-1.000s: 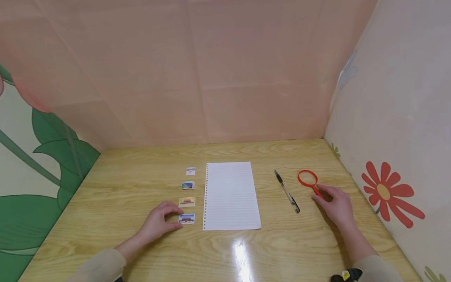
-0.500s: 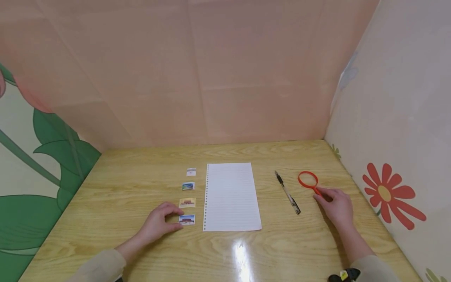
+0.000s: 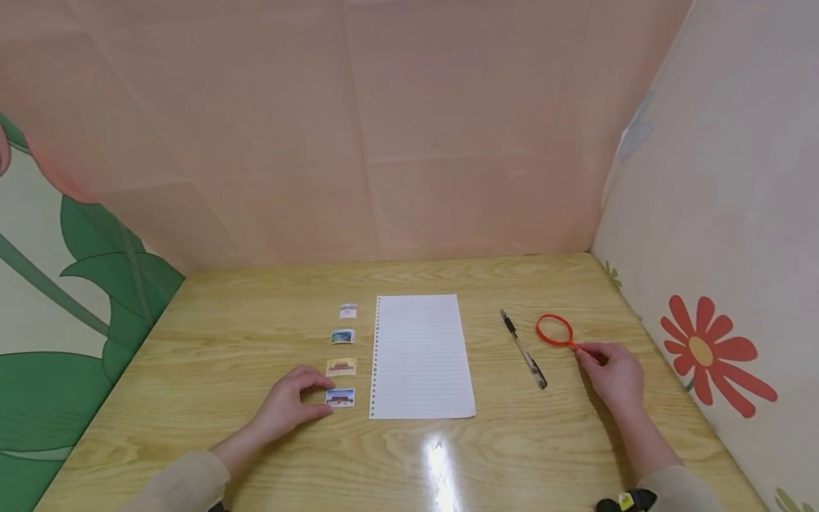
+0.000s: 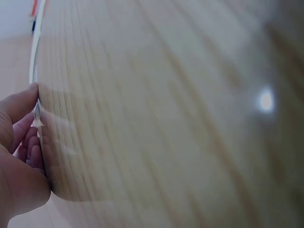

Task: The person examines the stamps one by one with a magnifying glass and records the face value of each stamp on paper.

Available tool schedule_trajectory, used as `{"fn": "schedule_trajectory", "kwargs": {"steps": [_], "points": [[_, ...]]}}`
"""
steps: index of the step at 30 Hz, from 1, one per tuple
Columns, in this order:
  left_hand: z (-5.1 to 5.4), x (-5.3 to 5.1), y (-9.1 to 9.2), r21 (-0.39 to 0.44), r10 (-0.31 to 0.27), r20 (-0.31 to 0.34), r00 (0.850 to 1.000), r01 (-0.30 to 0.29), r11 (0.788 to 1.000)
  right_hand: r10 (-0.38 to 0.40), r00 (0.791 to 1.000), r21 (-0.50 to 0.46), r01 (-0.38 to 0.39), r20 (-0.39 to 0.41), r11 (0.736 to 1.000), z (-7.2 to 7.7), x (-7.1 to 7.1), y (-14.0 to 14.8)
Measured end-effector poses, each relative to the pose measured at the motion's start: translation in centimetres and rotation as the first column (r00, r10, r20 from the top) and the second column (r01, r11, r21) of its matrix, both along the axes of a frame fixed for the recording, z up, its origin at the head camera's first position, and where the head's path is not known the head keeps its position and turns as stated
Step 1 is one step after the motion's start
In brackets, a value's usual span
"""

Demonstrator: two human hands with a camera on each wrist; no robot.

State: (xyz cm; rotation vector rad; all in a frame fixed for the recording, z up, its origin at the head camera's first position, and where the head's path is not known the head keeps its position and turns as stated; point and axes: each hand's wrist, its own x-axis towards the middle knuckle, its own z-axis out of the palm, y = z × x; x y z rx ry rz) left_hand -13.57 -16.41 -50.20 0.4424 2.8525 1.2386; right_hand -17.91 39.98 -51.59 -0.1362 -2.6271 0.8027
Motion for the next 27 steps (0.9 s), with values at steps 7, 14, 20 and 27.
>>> {"fn": "schedule_trajectory", "kwargs": {"steps": [7, 14, 20, 27], "points": [[0.2, 0.0, 0.1, 0.008, 0.006, -0.014, 1.0, -0.006, 1.0, 0.138, 0.985, -0.041, -0.143, -0.1, 0.989, 2.1, 0.3, -3.0], [0.1, 0.0, 0.1, 0.0, 0.006, -0.007, 1.0, -0.006, 1.0, 0.317, 0.918, -0.022, -0.332, -0.238, 0.943, 2.6, 0.3, -7.5], [0.2, -0.1, 0.1, 0.001, 0.004, -0.002, 1.0, -0.004, 1.0, 0.449, 0.851, 0.043, -0.455, -0.272, 0.889, 2.6, 0.2, -11.1], [0.3, 0.0, 0.1, -0.013, -0.001, -0.003, 1.0, 0.001, 1.0, 0.549, 0.787, 0.033, -0.564, -0.283, 0.825, 2.6, 0.4, -15.8]]}}
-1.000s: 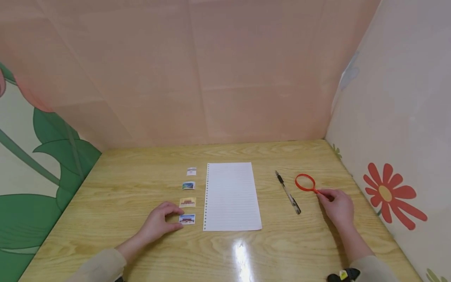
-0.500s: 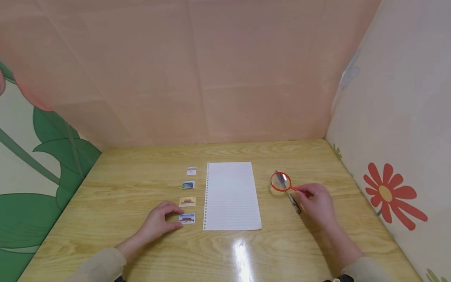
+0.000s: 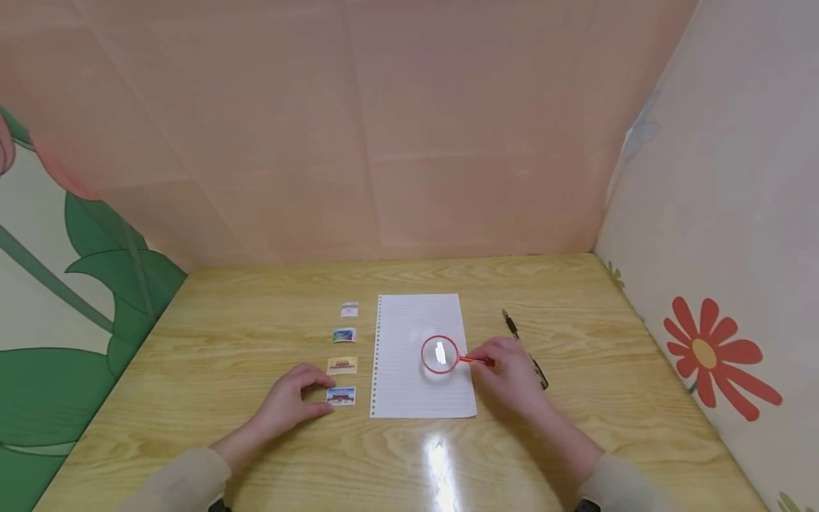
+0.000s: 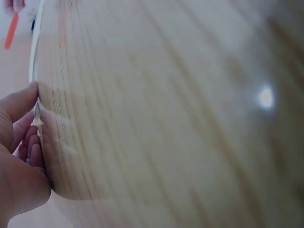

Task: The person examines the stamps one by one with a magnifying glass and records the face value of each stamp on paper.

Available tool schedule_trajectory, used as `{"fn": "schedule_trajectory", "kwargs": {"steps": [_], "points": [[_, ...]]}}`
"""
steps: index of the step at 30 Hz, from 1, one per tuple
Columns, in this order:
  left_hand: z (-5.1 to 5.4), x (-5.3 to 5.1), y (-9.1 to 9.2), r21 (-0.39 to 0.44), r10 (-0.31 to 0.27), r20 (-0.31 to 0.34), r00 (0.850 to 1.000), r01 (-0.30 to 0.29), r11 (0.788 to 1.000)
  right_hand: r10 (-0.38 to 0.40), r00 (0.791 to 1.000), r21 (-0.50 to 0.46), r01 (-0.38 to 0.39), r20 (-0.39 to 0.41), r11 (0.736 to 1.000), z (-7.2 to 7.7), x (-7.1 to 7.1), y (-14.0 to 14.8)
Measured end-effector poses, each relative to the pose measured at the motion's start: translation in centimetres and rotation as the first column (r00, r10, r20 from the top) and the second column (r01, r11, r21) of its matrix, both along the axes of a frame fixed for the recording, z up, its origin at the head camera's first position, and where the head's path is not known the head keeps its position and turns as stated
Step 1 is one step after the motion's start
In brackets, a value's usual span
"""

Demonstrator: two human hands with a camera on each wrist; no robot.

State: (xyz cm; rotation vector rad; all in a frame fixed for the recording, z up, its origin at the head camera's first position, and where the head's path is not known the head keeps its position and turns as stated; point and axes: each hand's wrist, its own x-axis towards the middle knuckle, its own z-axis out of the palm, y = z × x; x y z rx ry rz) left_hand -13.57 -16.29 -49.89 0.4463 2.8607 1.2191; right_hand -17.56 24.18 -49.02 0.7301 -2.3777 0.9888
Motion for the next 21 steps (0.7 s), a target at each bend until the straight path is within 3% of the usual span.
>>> {"fn": "schedule_trajectory", "kwargs": {"steps": [7, 13, 21], "points": [[-0.1, -0.1, 0.0, 0.01, 0.008, 0.005, 1.0, -0.008, 1.0, 0.135, 0.991, 0.011, -0.134, -0.009, 0.991, -0.3, 0.1, -4.1], [-0.2, -0.1, -0.1, 0.011, 0.003, -0.003, 1.0, -0.002, 1.0, 0.241, 0.97, -0.009, -0.241, -0.024, 0.971, -0.3, 0.3, -7.3], [-0.3, -0.1, -0.2, 0.031, -0.012, -0.043, 0.999, 0.014, 0.999, 0.306, 0.952, -0.006, -0.306, 0.001, 0.952, -0.7, 0.7, -10.9]]}}
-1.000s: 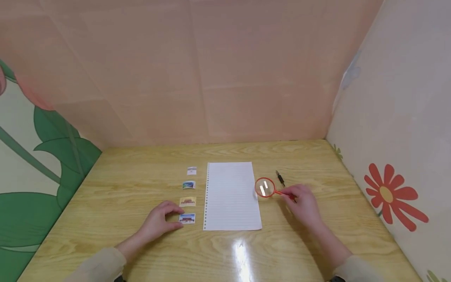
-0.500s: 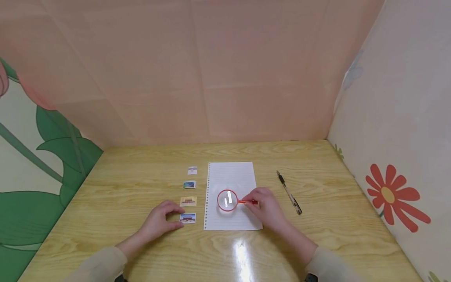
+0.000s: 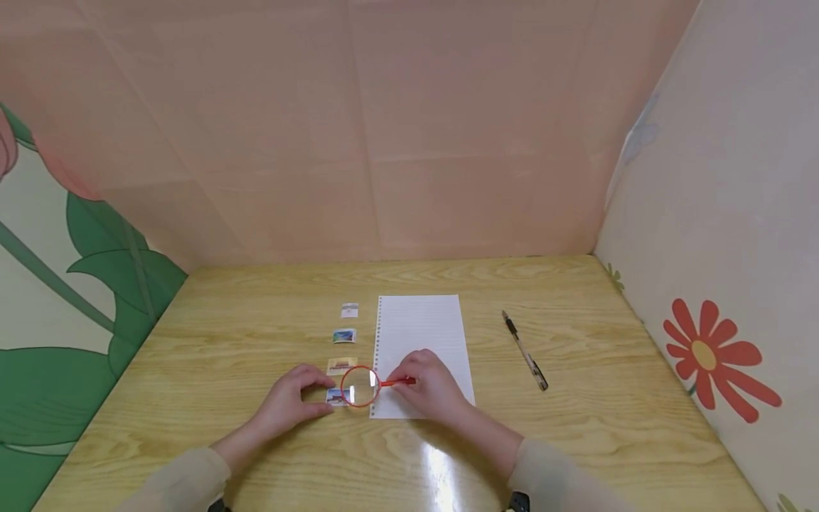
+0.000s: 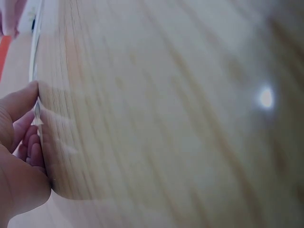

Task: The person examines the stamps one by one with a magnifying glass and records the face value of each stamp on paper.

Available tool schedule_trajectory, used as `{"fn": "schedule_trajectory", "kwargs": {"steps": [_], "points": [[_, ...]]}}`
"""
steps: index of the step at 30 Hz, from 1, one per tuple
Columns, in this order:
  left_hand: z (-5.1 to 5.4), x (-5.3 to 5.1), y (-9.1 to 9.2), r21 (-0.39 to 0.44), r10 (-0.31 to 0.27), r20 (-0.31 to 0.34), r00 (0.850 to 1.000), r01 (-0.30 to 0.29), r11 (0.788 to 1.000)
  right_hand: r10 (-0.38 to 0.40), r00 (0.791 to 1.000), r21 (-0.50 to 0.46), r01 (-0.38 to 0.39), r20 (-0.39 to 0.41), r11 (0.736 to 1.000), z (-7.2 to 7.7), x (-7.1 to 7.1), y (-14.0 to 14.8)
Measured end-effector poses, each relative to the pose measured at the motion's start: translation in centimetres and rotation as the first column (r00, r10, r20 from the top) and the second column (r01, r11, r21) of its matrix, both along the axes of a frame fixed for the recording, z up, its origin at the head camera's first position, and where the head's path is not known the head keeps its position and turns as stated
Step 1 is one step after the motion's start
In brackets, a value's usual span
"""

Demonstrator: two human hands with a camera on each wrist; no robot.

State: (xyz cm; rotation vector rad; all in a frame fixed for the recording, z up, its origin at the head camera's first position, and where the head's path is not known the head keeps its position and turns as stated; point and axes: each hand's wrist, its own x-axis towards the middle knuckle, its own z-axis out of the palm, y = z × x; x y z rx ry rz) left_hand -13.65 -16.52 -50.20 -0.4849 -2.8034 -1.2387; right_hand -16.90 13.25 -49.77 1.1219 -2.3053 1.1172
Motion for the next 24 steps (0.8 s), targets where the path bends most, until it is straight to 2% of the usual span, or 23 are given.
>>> {"fn": "schedule_trajectory", "kwargs": {"steps": [6, 9, 17, 20, 24], "points": [[-0.3, -0.1, -0.1, 0.011, -0.023, -0.061, 0.998, 0.024, 1.0, 0.011, 1.0, 0.031, -0.011, 0.011, 0.999, -0.1, 0.3, -1.8], [-0.4, -0.1, -0.2, 0.015, -0.032, -0.063, 0.997, 0.033, 0.999, 0.006, 1.0, 0.047, -0.007, 0.019, 0.999, -0.1, 0.5, -2.4], [-0.3, -0.2, -0.2, 0.01, -0.027, -0.041, 0.999, 0.027, 1.0, -0.048, 0.992, 0.102, 0.035, 0.118, 0.994, 0.0, 1.0, -3.7], [-0.3, -0.1, -0.2, 0.015, -0.022, -0.029, 0.999, 0.023, 1.0, -0.063, 0.989, 0.114, 0.048, 0.131, 0.992, 0.1, 1.2, -4.0], [-0.3, -0.1, -0.2, 0.027, -0.029, -0.046, 0.999, 0.031, 0.999, -0.077, 0.988, 0.118, 0.061, 0.136, 0.991, 0.1, 1.4, -4.3]]}}
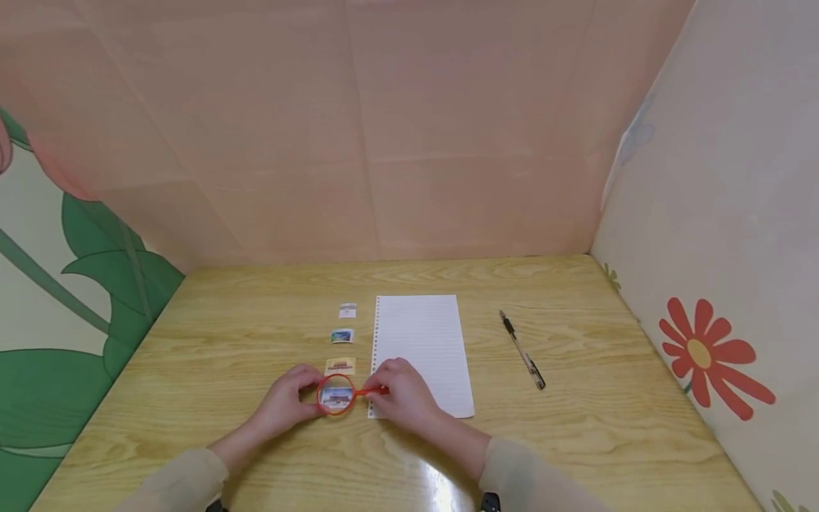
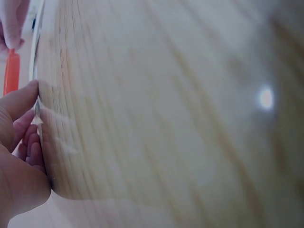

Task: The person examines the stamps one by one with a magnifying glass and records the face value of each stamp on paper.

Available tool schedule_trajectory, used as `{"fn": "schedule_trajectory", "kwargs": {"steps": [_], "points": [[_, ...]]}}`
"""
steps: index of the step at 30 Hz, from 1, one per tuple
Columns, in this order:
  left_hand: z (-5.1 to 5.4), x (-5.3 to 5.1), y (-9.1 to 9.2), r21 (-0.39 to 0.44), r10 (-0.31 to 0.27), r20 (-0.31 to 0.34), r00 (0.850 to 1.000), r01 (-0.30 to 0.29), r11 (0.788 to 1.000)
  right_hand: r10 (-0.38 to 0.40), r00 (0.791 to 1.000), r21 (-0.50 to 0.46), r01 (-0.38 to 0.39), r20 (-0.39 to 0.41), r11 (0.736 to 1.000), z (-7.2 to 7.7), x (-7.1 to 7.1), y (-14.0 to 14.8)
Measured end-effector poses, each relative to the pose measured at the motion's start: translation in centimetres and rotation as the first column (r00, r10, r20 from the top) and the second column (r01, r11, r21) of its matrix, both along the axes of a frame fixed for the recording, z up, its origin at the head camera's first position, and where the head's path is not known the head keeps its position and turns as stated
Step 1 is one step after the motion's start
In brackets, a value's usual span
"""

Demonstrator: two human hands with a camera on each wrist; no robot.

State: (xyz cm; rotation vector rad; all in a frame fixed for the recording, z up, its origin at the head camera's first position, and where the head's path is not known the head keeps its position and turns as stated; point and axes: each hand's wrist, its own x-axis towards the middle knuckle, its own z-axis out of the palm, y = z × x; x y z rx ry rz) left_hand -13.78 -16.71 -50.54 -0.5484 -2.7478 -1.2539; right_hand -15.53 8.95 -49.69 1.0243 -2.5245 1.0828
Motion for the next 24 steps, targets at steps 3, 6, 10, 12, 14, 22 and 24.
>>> {"fn": "schedule_trajectory", "kwargs": {"steps": [3, 6, 10, 12, 14, 22, 24], "points": [[-0.04, -0.01, -0.04, 0.001, -0.006, -0.013, 1.0, 0.006, 1.0, -0.007, 1.0, 0.007, 0.007, -0.003, 1.0, -0.17, 0.0, -0.09], [0.0, -0.03, -0.01, -0.005, -0.003, -0.007, 1.0, 0.003, 1.0, -0.011, 1.0, 0.01, 0.011, -0.004, 1.0, -0.26, 0.03, -0.1], [0.08, -0.06, 0.03, -0.011, -0.001, 0.011, 1.0, 0.001, 1.0, -0.014, 1.0, 0.01, 0.014, 0.001, 1.0, -0.23, 0.11, -0.14], [0.08, -0.07, 0.0, -0.014, -0.002, 0.008, 1.0, 0.002, 1.0, -0.016, 1.0, 0.011, 0.016, 0.011, 1.0, -0.18, 0.17, -0.19], [0.05, -0.09, -0.01, -0.02, -0.003, 0.005, 1.0, 0.003, 1.0, -0.023, 0.999, 0.011, 0.022, 0.024, 1.0, -0.07, 0.26, -0.23], [-0.09, -0.1, -0.14, -0.021, -0.016, 0.014, 1.0, 0.016, 1.0, -0.029, 0.997, 0.023, 0.027, 0.072, 0.999, -0.08, 0.5, -0.34], [-0.1, -0.1, -0.23, -0.018, -0.025, 0.015, 1.0, 0.025, 1.0, -0.03, 0.997, 0.028, 0.028, 0.073, 0.999, -0.1, 0.52, -0.34]]}}
